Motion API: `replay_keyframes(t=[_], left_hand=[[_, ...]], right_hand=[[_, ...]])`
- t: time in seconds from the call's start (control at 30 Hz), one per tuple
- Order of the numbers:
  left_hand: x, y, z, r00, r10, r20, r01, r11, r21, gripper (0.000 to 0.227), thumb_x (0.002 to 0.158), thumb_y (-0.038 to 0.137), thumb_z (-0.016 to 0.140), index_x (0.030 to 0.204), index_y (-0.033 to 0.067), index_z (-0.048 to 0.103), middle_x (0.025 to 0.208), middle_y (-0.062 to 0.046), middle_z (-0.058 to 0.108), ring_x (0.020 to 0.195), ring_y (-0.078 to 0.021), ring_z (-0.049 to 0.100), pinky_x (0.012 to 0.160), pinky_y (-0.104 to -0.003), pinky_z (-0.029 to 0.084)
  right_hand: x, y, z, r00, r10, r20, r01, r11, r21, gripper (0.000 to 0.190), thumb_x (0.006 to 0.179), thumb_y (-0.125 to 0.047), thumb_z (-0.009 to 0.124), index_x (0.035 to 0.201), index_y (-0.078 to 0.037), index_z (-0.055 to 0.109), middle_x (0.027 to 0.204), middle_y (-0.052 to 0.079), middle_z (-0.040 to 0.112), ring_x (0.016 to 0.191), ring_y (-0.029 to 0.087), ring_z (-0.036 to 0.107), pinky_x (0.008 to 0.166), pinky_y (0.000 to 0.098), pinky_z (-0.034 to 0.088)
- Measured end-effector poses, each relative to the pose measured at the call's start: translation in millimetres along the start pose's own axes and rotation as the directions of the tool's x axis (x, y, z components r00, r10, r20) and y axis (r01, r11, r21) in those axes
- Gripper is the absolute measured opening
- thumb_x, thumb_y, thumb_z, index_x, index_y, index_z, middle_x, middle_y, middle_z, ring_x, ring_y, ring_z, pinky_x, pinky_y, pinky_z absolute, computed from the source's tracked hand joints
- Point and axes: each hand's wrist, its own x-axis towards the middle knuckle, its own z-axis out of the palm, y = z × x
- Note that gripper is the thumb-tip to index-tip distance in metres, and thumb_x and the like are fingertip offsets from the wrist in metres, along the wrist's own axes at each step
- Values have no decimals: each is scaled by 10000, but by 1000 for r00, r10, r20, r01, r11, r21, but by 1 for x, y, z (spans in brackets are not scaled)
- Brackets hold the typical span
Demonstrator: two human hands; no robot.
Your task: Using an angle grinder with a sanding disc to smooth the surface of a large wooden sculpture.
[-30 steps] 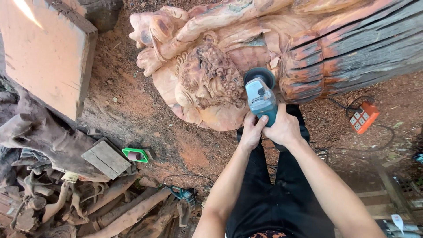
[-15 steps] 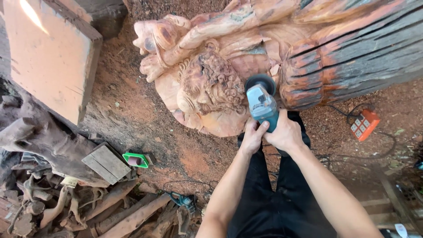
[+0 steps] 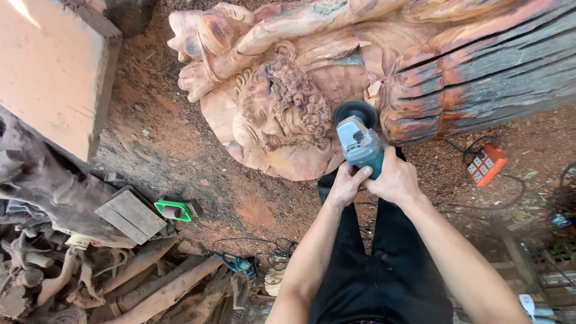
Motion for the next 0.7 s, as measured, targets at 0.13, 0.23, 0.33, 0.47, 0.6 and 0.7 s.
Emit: replay_keyframes(t=[0.13, 0.23, 0.33, 0.47, 0.6, 0.7], left_hand=[[0, -4, 0, 1000, -2, 8, 2, 998, -64, 393, 937, 17, 717, 1292, -91, 588, 1020, -209, 715, 618, -310, 723, 489, -390, 620], [2, -14, 0, 1000, 2, -11, -3, 993, -116, 386, 936, 27, 720, 1279, -92, 591, 1019, -205, 713, 609, -306, 726, 486, -387, 627], [10, -8, 5, 1000, 2, -13, -3, 996, -92, 457, 922, 29, 751, 1309, -122, 560, 1078, -246, 709, 674, -326, 731, 500, -376, 639], [9, -24, 3, 1000, 9, -20, -11, 993, -121, 453, 915, 15, 753, 1300, -136, 568, 1080, -261, 708, 650, -318, 733, 498, -387, 644], [8, -32, 0, 1000, 21, -20, -24, 991, -133, 433, 923, -3, 733, 1297, -140, 566, 1090, -264, 704, 646, -299, 739, 505, -373, 652], [9, -15, 6, 1000, 15, -11, -16, 994, -106, 408, 912, -12, 741, 1270, -137, 590, 1063, -246, 713, 656, -282, 740, 494, -356, 646]], right_hand=[[2, 15, 10, 999, -45, 4, 46, 998, -41, 688, 766, -531, 566, 1210, -7, 539, 792, 232, 692, 761, 453, 740, 720, 526, 573], [6, 20, 12, 996, -83, -25, 81, 995, -56, 699, 795, -572, 525, 1205, -6, 555, 779, 227, 687, 748, 447, 738, 708, 530, 573], [11, 29, 19, 983, -144, -114, 136, 988, -78, 641, 781, -525, 532, 1173, -19, 569, 741, 176, 669, 716, 407, 734, 687, 506, 581], [11, 49, 35, 968, -197, -158, 176, 975, -136, 659, 727, -507, 587, 1188, -38, 563, 751, 179, 663, 744, 408, 735, 694, 524, 581], [14, 58, 41, 952, -249, -178, 221, 962, -162, 702, 703, -514, 582, 1227, -46, 580, 748, 169, 657, 733, 396, 731, 687, 522, 581], [16, 67, 50, 941, -268, -207, 235, 956, -174, 687, 695, -503, 594, 1212, -50, 583, 750, 163, 663, 740, 383, 735, 695, 503, 582]])
